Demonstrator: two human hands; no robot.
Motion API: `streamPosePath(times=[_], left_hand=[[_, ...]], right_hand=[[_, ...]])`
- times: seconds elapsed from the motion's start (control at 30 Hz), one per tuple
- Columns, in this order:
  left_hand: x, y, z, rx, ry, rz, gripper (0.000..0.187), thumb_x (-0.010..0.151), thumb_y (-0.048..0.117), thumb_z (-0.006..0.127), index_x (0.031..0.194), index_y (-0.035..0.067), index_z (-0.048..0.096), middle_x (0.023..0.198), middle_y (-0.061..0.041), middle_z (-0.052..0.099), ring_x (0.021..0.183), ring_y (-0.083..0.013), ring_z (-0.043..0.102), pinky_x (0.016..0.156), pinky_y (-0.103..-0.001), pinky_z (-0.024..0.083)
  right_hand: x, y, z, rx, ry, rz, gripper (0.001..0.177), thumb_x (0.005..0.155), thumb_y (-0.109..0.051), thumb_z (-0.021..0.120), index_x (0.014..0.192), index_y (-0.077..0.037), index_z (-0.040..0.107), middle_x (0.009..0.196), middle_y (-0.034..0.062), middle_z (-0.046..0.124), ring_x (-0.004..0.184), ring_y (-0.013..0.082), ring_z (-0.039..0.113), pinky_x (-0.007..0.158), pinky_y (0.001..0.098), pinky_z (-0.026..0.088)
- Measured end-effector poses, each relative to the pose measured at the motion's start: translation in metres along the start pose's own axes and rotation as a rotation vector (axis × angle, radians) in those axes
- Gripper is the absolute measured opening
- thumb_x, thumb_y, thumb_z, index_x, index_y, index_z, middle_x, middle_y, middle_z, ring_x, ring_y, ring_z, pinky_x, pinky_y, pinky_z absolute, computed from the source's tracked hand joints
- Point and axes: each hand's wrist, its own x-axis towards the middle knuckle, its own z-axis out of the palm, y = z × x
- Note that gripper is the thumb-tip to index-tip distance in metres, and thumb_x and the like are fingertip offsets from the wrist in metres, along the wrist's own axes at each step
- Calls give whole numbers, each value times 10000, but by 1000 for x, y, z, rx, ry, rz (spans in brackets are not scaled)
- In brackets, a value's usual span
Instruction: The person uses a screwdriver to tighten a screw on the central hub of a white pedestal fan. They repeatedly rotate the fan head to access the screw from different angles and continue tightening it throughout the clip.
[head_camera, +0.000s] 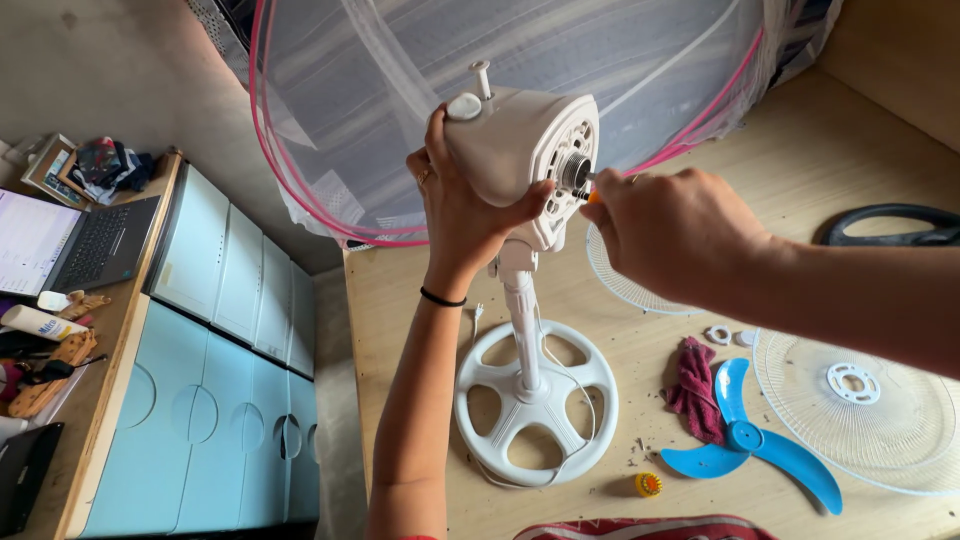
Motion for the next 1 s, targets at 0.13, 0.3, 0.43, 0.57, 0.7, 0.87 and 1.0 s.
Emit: streamPosePath(times=[0.13, 0.3, 0.43, 0.57, 0.7, 0.87, 1.0], left_hand=[[3, 4, 3, 14, 17, -6, 1342, 654, 641, 938, 1589, 46, 181, 1373, -245, 533, 1269, -405, 404, 1041, -604, 459], [6, 4, 5, 9, 46, -18, 1326, 663, 624, 939, 1585, 42, 184, 1395, -291, 494, 1286, -425, 395, 1001, -599, 483], [10, 1, 2, 10, 37, -54, 1322, 662, 663, 937, 1575, 48, 205, 1356, -300, 509, 1295, -446, 402, 968, -595, 511], [14, 5, 2, -24, -33, -129, 1355, 619, 710, 905, 1555, 34, 196, 1283, -332, 505, 1260, -454, 443, 911, -587, 545], [6, 11, 3, 35, 16, -55, 1346, 592, 741, 907, 1531, 37, 247, 1256, -346, 525, 1220, -463, 493, 852, -581, 582], [0, 18, 0, 76, 48, 33, 1402, 576, 836, 857, 1530, 6, 252, 1254, -359, 523, 1240, -484, 528, 777, -542, 632], [21, 26, -28, 101, -142, 56, 1480, 479, 936, 759, 1565, 85, 224, 1409, -319, 465, 1373, -523, 419, 919, -699, 507]], right_hand=[[9, 1, -7, 235, -65, 186, 323, 994, -328, 582, 969, -35, 715, 554, 163, 650, 449, 326, 628, 481, 455, 519], [24, 5, -17, 301, -254, 334, 430, 1022, -377, 576, 868, 0, 714, 559, 176, 630, 485, 328, 639, 540, 471, 519], [21, 7, -11, 52, -297, 141, 404, 1022, -384, 611, 1043, 18, 587, 596, 133, 635, 506, 289, 652, 536, 413, 547], [4, 15, -3, -24, -200, 68, 262, 1030, -224, 604, 1130, 11, 544, 738, 104, 654, 562, 245, 672, 498, 378, 550], [-17, 28, 0, -319, 363, -441, 209, 999, -201, 662, 987, 6, 639, 831, 108, 637, 671, 196, 674, 513, 329, 544], [-26, 30, 1, -470, 327, -427, 221, 1001, -225, 672, 974, -7, 648, 762, 60, 588, 608, 155, 634, 483, 294, 528], [-30, 30, 0, -502, 297, -396, 245, 996, -259, 665, 954, -21, 624, 775, 51, 582, 645, 161, 635, 503, 294, 526]])
